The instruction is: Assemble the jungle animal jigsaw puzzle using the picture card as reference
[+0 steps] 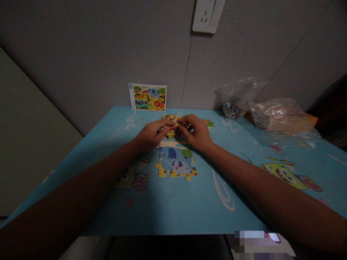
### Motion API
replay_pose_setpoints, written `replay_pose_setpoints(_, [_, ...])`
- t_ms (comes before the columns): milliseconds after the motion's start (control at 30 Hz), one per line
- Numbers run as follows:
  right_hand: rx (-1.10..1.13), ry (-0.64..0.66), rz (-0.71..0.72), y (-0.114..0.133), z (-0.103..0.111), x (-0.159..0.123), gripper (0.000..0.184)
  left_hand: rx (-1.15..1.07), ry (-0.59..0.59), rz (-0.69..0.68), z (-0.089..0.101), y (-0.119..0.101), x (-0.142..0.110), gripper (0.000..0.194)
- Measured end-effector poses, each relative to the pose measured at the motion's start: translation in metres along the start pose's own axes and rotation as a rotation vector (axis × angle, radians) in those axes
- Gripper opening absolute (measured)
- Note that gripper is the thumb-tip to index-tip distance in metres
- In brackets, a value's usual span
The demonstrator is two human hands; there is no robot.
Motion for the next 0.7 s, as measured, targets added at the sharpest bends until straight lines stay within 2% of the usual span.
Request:
replay_pose_setpoints(300, [-0.005,0.044,-0.03,0.001,-0.001,0.0,0.019,-0.008,-0.009,0.061,0.0,0.004,-0.003,0.03])
replay_pose_setpoints(533, [0.037,0.097,-0.023,-0.009,-0.007,0.0,0.043,-0.105,-0.022,0.115,-0.002,0.009,-0.004,0.035])
replay_pose_setpoints(700, [0.014,0.087,0.001,-0.005,-0.007,0.0,0.038,-0.111,-0.032,0.07,0.0,0.006,-0.003,0.04])
Point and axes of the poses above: each hand's wrist, its own x-axis towards the middle knuckle, its own z-axis out of the back of the hand, y = z × x, the point moved 4 cm from there along x, towards the middle knuckle, and after that the axes turned 12 degrees about y, right-handed, at the moved point
